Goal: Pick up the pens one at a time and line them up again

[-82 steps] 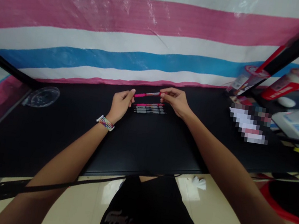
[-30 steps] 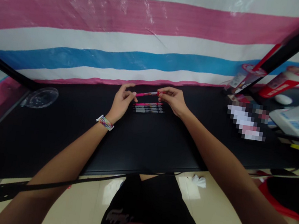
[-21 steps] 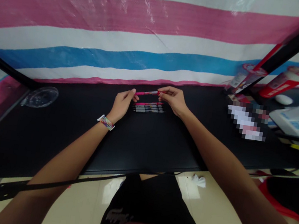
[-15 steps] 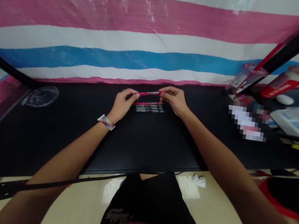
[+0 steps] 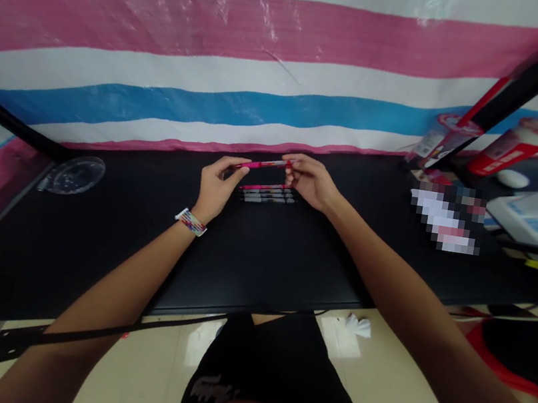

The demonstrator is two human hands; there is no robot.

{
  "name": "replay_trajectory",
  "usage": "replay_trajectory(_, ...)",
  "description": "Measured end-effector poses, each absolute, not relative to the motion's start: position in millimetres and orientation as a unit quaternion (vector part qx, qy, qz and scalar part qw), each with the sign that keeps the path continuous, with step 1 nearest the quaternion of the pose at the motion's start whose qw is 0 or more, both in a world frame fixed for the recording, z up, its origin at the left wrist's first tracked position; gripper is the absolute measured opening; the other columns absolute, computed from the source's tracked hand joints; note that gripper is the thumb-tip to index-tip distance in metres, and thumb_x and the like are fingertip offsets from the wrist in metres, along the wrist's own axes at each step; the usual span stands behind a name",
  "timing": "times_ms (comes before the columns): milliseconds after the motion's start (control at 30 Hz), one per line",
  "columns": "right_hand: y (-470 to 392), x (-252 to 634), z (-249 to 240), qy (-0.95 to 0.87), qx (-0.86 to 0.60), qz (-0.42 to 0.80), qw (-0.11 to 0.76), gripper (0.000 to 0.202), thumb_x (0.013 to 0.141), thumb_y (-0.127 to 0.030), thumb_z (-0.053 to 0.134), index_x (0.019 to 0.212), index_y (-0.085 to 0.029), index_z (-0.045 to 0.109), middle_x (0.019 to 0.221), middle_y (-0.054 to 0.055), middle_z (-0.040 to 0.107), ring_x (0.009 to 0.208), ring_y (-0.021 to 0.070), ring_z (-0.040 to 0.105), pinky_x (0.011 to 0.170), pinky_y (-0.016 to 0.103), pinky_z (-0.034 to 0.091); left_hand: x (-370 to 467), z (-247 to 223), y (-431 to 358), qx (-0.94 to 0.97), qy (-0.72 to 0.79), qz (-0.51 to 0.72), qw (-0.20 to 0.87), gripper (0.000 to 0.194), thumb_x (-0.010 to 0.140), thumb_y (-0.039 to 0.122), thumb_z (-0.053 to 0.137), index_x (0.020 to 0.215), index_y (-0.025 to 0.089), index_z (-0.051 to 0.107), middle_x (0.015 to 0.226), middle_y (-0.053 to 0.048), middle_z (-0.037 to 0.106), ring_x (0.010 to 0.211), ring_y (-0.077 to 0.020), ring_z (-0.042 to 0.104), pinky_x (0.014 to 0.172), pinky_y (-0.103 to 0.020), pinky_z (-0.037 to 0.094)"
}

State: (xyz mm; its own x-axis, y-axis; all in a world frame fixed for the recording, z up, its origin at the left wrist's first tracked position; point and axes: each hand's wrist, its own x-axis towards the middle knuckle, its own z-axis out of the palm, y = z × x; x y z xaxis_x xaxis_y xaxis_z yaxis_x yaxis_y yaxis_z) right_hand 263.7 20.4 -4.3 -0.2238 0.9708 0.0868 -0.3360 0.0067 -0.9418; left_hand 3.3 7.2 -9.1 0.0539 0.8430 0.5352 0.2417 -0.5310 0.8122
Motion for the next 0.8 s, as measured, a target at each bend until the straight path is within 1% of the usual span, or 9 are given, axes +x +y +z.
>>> replay_trajectory(133,12,262,5,-0.447,-0.274,0.708,0.472,0.052,0.083,-0.054,0.071,0.119,-0.02,0.083,0.109,0.013,0.083,0.093,0.0273,0.071,0.092,0.045,0.062,5,-7,4,0.66,0.396,0.569,0.288,0.027,0.097,0.048,0.085,0.111,0.025,0.087,0.114,-0.008,0.086,0.107,-0.0252,0.08,0.101,-0.041,0.062)
replay_trajectory(233,7,261,10,-0.441,-0.253,0.736,0.447,0.061,0.082,-0.059,0.068,0.126,-0.019,0.08,0.125,0.016,0.083,0.105,0.0296,0.074,0.094,0.043,0.063,5,-5,2,0.663,0.399,0.568,0.28,0.027,0.097,0.048,0.085,0.111,0.025,0.087,0.113,-0.008,0.086,0.105,-0.024,0.08,0.1,-0.04,0.062)
replay_trajectory(300,5,260,12,-0.448,-0.26,0.731,0.444,0.065,0.08,-0.062,0.066,0.128,-0.02,0.078,0.129,0.016,0.083,0.11,0.031,0.074,0.093,0.043,0.064,5,-4,2,0.661,0.396,0.573,0.279,0.025,0.097,0.046,0.085,0.111,0.025,0.087,0.112,-0.007,0.086,0.104,-0.0231,0.08,0.098,-0.039,0.061)
replay_trajectory(400,5,258,12,-0.465,-0.284,0.703,0.457,0.063,0.081,-0.064,0.065,0.126,-0.021,0.077,0.124,0.016,0.082,0.113,0.0322,0.072,0.094,0.045,0.064,5,-5,3,0.658,0.396,0.576,0.28,0.022,0.097,0.044,0.086,0.11,0.026,0.088,0.11,-0.006,0.086,0.101,-0.0228,0.079,0.097,-0.039,0.061)
replay_trajectory(533,7,255,9,-0.456,-0.278,0.694,0.482,0.049,0.082,-0.055,0.066,0.118,-0.022,0.077,0.109,0.015,0.08,0.106,0.031,0.072,0.097,0.048,0.062,6,-6,2,0.663,0.397,0.569,0.281,0.021,0.096,0.042,0.086,0.11,0.026,0.088,0.111,-0.006,0.086,0.101,-0.0232,0.079,0.099,-0.04,0.061)
replay_trajectory(667,6,253,7,-0.451,-0.271,0.697,0.488,0.049,0.082,-0.055,0.066,0.117,-0.022,0.077,0.107,0.015,0.08,0.104,0.0311,0.071,0.1,0.05,0.062,7,-4,1,0.662,0.396,0.57,0.281,0.019,0.096,0.039,0.086,0.11,0.027,0.088,0.112,-0.006,0.087,0.102,-0.0234,0.079,0.098,-0.041,0.062)
replay_trajectory(800,6,254,7,-0.435,-0.261,0.701,0.502,0.049,0.082,-0.054,0.068,0.117,-0.021,0.078,0.103,0.014,0.08,0.099,0.0306,0.071,0.096,0.05,0.062,7,-3,1,0.666,0.401,0.564,0.281,0.019,0.095,0.04,0.086,0.11,0.027,0.087,0.113,-0.006,0.087,0.105,-0.0242,0.08,0.099,-0.041,0.062)
